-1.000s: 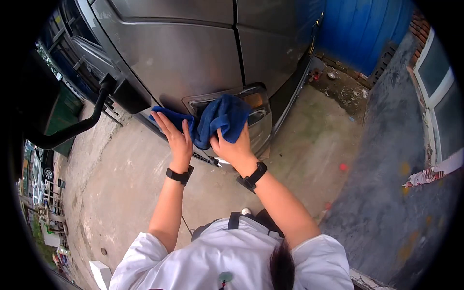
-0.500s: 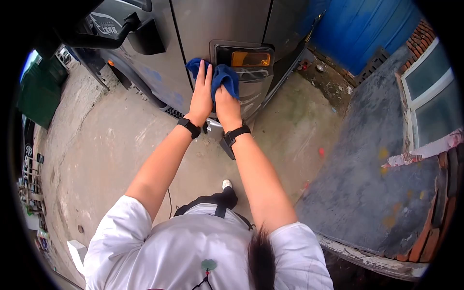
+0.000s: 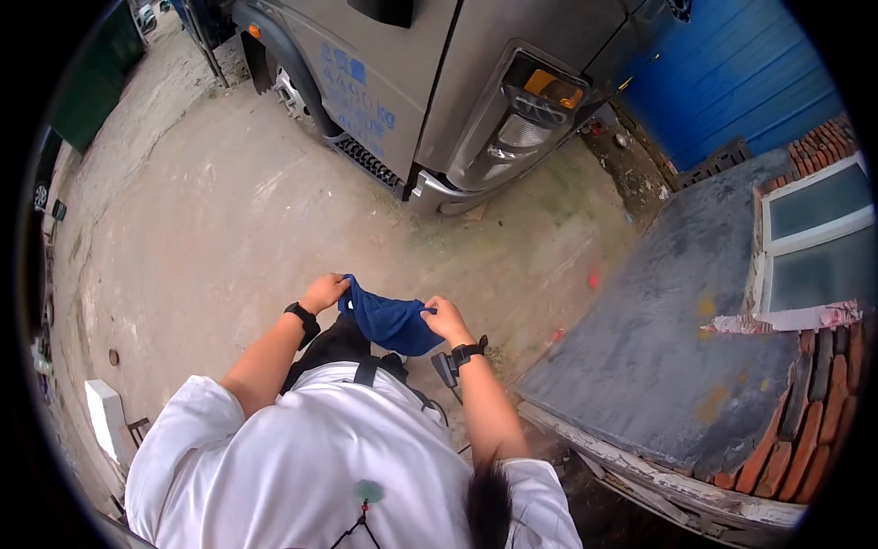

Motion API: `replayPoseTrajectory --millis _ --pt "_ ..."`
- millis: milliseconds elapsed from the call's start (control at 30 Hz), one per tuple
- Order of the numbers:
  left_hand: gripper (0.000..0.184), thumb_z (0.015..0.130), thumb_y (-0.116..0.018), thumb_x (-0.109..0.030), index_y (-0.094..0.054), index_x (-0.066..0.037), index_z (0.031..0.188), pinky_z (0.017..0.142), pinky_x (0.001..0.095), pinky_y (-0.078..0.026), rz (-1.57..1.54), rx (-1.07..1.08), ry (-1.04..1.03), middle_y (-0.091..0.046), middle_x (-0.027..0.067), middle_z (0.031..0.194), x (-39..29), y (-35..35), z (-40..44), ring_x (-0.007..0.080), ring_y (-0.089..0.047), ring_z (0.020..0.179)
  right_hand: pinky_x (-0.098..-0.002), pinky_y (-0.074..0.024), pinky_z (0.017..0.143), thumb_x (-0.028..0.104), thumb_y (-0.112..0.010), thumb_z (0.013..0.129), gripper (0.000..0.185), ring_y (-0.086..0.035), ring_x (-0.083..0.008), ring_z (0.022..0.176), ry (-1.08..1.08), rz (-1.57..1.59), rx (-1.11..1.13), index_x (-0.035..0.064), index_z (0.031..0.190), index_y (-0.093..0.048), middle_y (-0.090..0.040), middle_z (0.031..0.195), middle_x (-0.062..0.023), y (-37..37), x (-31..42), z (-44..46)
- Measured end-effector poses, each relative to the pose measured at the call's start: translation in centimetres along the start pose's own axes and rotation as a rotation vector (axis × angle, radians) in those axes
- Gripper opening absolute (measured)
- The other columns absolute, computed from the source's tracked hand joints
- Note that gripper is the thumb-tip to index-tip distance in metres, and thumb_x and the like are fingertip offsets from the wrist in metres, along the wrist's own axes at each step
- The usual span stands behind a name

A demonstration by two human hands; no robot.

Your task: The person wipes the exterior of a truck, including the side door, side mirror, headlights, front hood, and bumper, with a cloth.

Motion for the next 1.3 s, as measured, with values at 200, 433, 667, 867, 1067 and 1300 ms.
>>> replayPoseTrajectory --millis 200,433,667,867,1067,1300 --pt "0.046 0.095 -0.049 -0.037 -0.064 0.006 0.096 0.081 0.0343 -0.046 -0.643 -0.401 0.146 -0.068 0.0149 0.089 7.3 11.9 -5.0 0.0204 -0.061 0.087 -0.0250 -0.0476 0.078 0.014 -0.071 0.084 0.022 -0.059 -0.0111 0.085 0.245 0.264 -0.069 0.0001 0.099 -0.062 -0.066 0.091 -0.0063 -2.5 10.1 2.0" --pt "0.032 0.099 -0.052 -0.032 -0.061 -0.002 0.092 0.074 0.0225 -0.039 -1.043 -0.733 -0.073 -0.054 -0.0049 0.082 17.6 26.5 -11.1 0.0050 -0.045 0.079 -0.0287 -0.0487 0.074 0.021 -0.071 0.084 0.023 -0.061 -0.0149 0.078 0.552 0.207 -0.072 0.0007 0.094 -0.064 -0.067 0.082 -0.0093 -11.0 36.0 8.0" --pt "0.027 0.095 -0.060 -0.029 -0.060 -0.002 0.100 0.069 0.0202 -0.039 -1.038 -1.100 0.095 -0.059 -0.0032 0.084 33.4 41.4 -23.2 0.0041 -0.050 0.078 -0.0253 -0.0473 0.068 0.022 -0.072 0.085 0.025 -0.057 -0.0100 0.074 0.495 0.405 0.289 -0.0002 0.091 -0.064 -0.064 0.080 -0.0031 -33.1 56.0 11.2" --pt "0.024 0.092 -0.065 -0.023 -0.060 -0.001 0.100 0.076 0.0202 -0.046 -1.038 -1.257 0.049 -0.066 0.0010 0.091 39.6 52.1 -28.3 0.0055 -0.059 0.084 -0.0217 -0.0446 0.065 0.022 -0.071 0.086 0.025 -0.054 -0.0066 0.073 0.597 0.408 0.452 -0.0013 0.093 -0.063 -0.062 0.082 -0.0009 -43.6 70.6 10.7" --pt "0.027 0.092 -0.064 -0.021 -0.062 0.000 0.109 0.087 0.0212 -0.042 -1.099 -1.352 0.112 -0.067 0.0029 0.100 48.6 57.5 -25.5 0.0076 -0.059 0.094 -0.0200 -0.0453 0.067 0.016 -0.066 0.090 0.023 -0.058 -0.0063 0.077 0.333 0.583 0.716 -0.0012 0.101 -0.058 -0.066 0.089 -0.0044 -53.0 76.4 15.5" --pt "0.024 0.090 -0.066 -0.022 -0.062 -0.003 0.104 0.082 0.0204 -0.042 -1.145 -1.442 0.262 -0.067 0.0003 0.094 59.5 67.3 -20.5 0.0060 -0.059 0.088 -0.0231 -0.0486 0.072 0.010 -0.070 0.084 0.032 -0.062 -0.0106 0.080 0.252 0.487 0.916 -0.0008 0.112 -0.057 -0.066 0.088 -0.0062 -62.2 86.9 25.3"
Point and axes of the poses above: each hand's wrist, its own z-axis towards the middle knuckle, its own y-axis out of the back of the hand, x = y × z, the point moved 8 cm from there along z, towards the middle knuckle
